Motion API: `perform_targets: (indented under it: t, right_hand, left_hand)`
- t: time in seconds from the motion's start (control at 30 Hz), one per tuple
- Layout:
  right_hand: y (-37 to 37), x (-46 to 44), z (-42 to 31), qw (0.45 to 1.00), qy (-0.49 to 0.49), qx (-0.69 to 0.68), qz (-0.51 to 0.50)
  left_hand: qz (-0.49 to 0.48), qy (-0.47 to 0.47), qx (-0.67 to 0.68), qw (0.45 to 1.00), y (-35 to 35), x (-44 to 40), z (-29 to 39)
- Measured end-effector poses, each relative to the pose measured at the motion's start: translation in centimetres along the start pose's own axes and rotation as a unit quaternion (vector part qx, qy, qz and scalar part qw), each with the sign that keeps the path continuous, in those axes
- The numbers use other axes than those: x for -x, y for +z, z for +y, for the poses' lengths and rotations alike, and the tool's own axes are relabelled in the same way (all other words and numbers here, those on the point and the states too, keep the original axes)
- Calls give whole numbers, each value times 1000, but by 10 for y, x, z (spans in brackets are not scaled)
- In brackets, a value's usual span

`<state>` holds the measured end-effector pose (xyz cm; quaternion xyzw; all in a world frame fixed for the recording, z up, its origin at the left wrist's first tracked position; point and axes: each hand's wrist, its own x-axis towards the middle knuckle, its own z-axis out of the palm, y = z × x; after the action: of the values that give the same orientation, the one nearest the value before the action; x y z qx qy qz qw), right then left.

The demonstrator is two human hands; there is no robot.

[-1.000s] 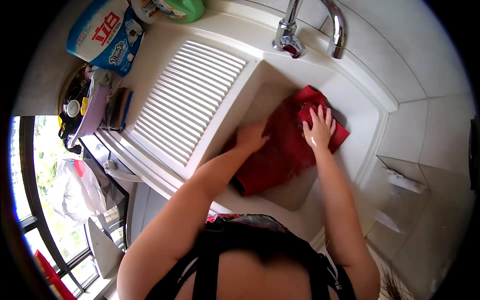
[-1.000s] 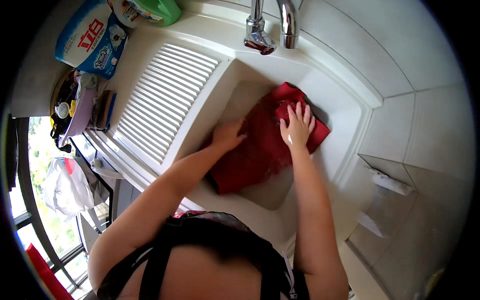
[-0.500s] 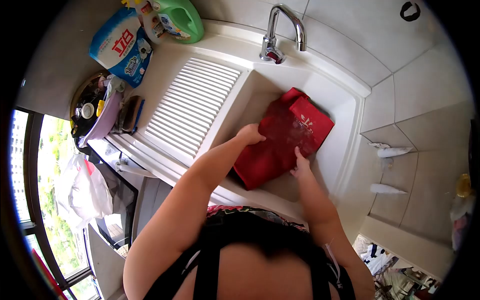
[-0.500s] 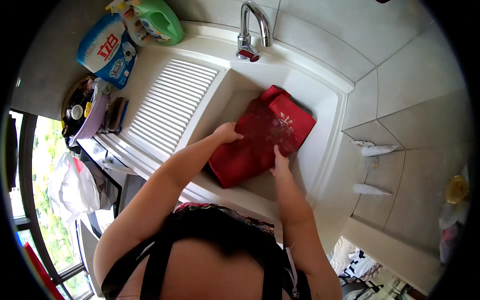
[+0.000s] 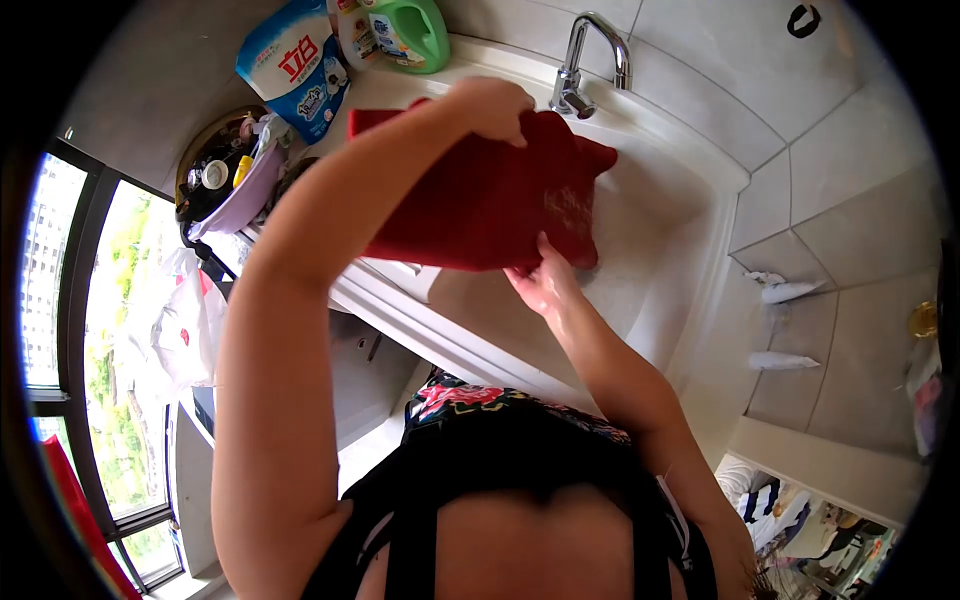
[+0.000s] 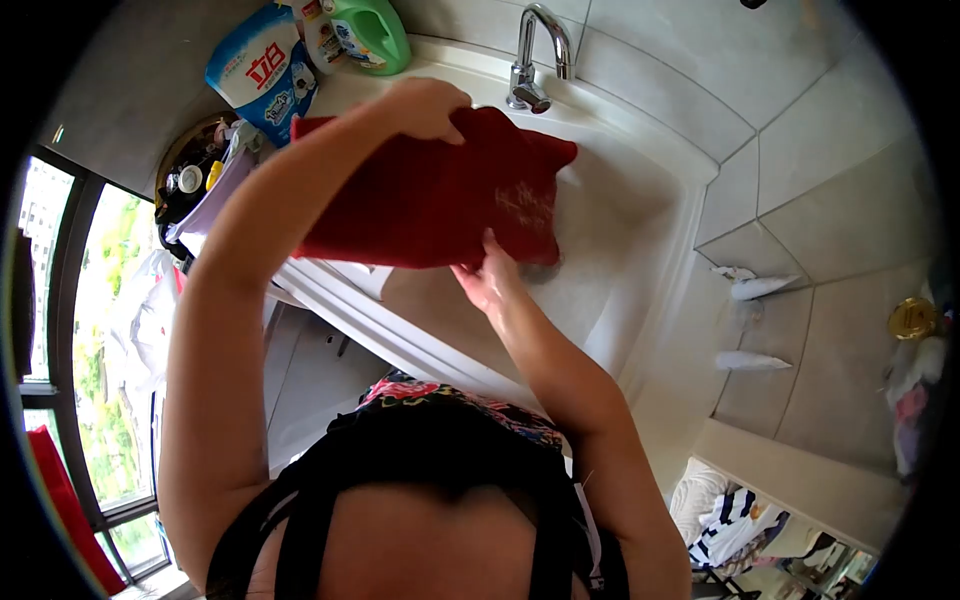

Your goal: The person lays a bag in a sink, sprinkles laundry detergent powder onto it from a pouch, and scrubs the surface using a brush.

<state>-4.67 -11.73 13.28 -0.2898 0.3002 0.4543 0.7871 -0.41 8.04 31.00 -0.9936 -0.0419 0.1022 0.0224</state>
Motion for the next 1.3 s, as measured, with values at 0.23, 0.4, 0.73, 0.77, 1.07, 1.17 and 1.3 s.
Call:
perform_targets:
  t: [0.23, 0.4, 0.73, 0.77, 1.07, 1.17, 1.3]
  right_hand:
    - [-6, -48, 32, 935, 107, 301, -152]
    - [-66, -64, -3, 842, -77, 527, -85]
    - [-132, -116, -52, 852, -156, 486, 112]
    - [-125, -128, -46, 839, -149, 513, 104]
    - [-129, -165, -17, 767, -194, 594, 142]
    - [-151, -188, -24, 722, -177, 639, 199]
    - [-154, -162, -37, 769, -150, 591, 191]
  left_hand:
    - [0, -108, -124, 986, 33, 31, -74]
    - [125, -191, -26, 973, 160, 29, -109]
    - [333, -204, -17, 921, 214, 34, -51]
    - [341, -198, -8, 919, 214, 33, -59]
    - [349, -198, 43, 915, 211, 38, -54]
    - [347, -191, 64, 916, 221, 44, -48]
    - [365, -163, 85, 913, 223, 39, -63]
